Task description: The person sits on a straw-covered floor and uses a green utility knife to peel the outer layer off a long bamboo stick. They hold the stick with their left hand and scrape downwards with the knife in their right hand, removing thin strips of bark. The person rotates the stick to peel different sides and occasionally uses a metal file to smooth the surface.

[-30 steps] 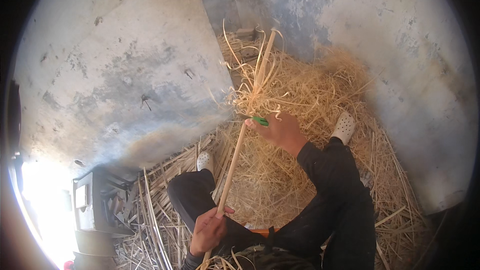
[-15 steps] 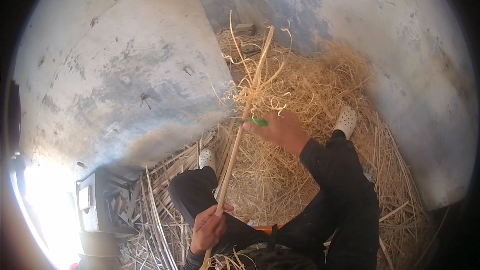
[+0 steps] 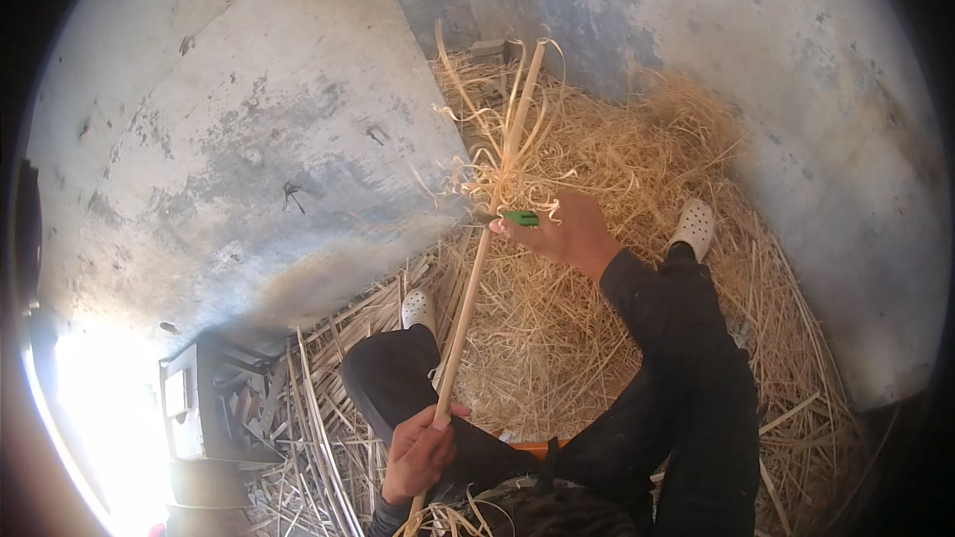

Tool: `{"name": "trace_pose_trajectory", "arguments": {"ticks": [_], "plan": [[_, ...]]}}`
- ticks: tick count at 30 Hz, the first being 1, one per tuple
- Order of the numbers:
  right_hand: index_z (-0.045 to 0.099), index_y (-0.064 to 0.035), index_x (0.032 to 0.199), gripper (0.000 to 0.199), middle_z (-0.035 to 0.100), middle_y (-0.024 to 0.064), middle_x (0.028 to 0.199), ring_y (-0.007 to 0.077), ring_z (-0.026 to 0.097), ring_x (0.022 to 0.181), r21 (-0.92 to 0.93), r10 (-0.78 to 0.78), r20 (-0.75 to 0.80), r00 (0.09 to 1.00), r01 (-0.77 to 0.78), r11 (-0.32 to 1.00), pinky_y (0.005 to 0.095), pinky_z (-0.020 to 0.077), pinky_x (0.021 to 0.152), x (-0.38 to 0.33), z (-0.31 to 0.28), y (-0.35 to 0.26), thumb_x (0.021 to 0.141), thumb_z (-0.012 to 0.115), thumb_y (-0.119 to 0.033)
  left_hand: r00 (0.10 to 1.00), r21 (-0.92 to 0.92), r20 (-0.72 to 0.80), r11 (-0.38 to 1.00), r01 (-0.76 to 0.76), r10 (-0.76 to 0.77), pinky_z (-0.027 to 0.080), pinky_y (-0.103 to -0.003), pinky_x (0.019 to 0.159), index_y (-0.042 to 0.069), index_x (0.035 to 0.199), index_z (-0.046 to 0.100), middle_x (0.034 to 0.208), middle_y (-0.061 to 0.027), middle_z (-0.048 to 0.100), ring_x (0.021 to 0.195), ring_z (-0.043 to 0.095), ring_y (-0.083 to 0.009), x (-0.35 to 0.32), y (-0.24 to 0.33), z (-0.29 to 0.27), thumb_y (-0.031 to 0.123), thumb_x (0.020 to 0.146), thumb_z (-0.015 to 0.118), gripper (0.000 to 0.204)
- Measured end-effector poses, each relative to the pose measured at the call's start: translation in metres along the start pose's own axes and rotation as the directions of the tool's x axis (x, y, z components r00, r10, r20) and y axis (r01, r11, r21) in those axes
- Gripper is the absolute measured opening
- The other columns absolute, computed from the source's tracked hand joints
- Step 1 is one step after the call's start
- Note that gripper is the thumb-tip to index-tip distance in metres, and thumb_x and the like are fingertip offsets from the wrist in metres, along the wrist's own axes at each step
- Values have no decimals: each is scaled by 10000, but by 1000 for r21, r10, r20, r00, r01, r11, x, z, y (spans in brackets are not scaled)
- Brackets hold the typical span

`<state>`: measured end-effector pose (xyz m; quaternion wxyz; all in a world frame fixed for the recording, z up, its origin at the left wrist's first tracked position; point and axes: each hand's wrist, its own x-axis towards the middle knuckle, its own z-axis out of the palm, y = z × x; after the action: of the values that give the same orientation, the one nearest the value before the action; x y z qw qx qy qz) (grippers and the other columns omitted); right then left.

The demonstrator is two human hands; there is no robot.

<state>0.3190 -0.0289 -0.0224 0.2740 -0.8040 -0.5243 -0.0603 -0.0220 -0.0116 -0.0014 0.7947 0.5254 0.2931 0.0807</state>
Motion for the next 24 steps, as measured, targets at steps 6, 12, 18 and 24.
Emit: {"name": "trace_pose_trajectory", "arguments": {"ticks": [6,12,18,24], "plan": [[535,-111,490,814,376,1,387,159,416,337,46,-293,130,947,289,956,324,344,349,-36,14,-50,754,394,-868,999,-33,-43,999,-28,27,220,-188,439,-33,1207,528,560,83,321,461,270,-10,6,0,-1,229,1032,417,334],[586,-108,521,794,395,7,398,174,411,348,12,1,21,1000,-1,1000,356,325,355,10,13,5,766,419,-845,1000,-14,1,1000,-17,17,227,-187,441,-32,1203,531,563,79,339,460,276,-12,-4,7,0,231,1032,418,333],[677,-83,593,800,407,41,390,206,434,350,53,-177,113,978,171,984,396,369,394,-23,4,-40,779,432,-822,999,-43,-31,998,-39,38,223,-186,439,-30,1210,519,561,80,329,461,278,-8,3,2,-3,247,1034,414,344],[582,-92,503,706,336,-11,367,147,335,313,-29,4,-84,996,-7,1000,341,304,334,18,4,8,833,523,-714,1000,10,16,1000,-13,12,231,-184,450,-31,1222,510,570,82,333,475,294,-9,-10,4,1,256,1040,397,358]]}}
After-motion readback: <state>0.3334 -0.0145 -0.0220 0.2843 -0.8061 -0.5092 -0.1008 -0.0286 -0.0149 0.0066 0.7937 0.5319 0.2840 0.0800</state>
